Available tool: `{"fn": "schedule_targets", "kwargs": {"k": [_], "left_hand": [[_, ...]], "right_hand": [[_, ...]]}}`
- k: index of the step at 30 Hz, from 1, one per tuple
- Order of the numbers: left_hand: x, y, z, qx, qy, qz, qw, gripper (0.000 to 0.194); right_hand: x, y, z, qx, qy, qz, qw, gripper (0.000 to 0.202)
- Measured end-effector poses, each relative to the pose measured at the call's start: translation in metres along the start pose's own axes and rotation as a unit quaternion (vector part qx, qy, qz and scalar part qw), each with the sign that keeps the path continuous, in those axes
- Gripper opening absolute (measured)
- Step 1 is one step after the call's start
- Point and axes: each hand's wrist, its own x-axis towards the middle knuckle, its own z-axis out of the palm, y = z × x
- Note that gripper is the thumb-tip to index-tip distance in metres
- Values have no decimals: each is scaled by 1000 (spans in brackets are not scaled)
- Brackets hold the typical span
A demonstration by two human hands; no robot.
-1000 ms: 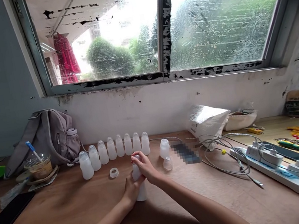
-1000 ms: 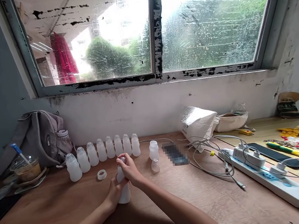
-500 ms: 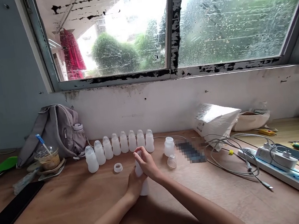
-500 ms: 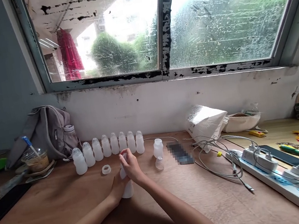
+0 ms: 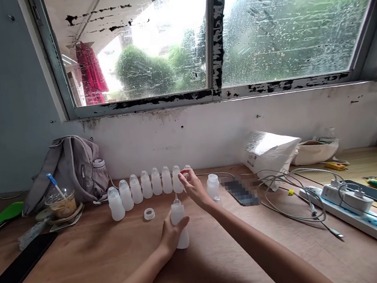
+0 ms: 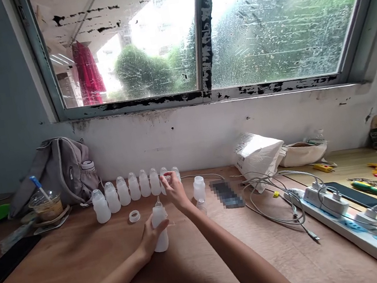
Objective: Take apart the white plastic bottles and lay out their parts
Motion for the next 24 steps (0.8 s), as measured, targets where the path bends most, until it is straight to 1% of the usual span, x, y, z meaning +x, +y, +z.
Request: {"fn": "schedule_targets", "kwargs": {"k": [3,6,10,13,15,18,21,24], "left_hand": [[-2,3,0,-18,5,-16,1000,30],[-3,7,0,-19,3,-21,1000,28],[-4,10,1,-21,10,-43,999,31],[-4,10,1,-27,9,-61,998,32],[-4,9,1,-34,-2,-69,997,33],[-4,9,-1,-36,-16,-70,997,33],[-4,10,-2,-28,-20,-68,997,34],[-4,9,-3,-26,-27,-71,997,34]], "right_hand": [[-8,8,-20,-35,-19,8,999,25],[-28,25,-34,-58,-33,18,998,22],[-49,50,-44,-72,-34,13,997,24],[-52,63,-49,-79,-33,-11,996,24],[-51,68,-52,-110,-28,-37,993,22],[-47,74,-56,-193,-48,-74,977,19],[-45,82,-60,-290,-72,-104,949,16],[-44,91,-63,-365,-71,-133,919,14]]}}
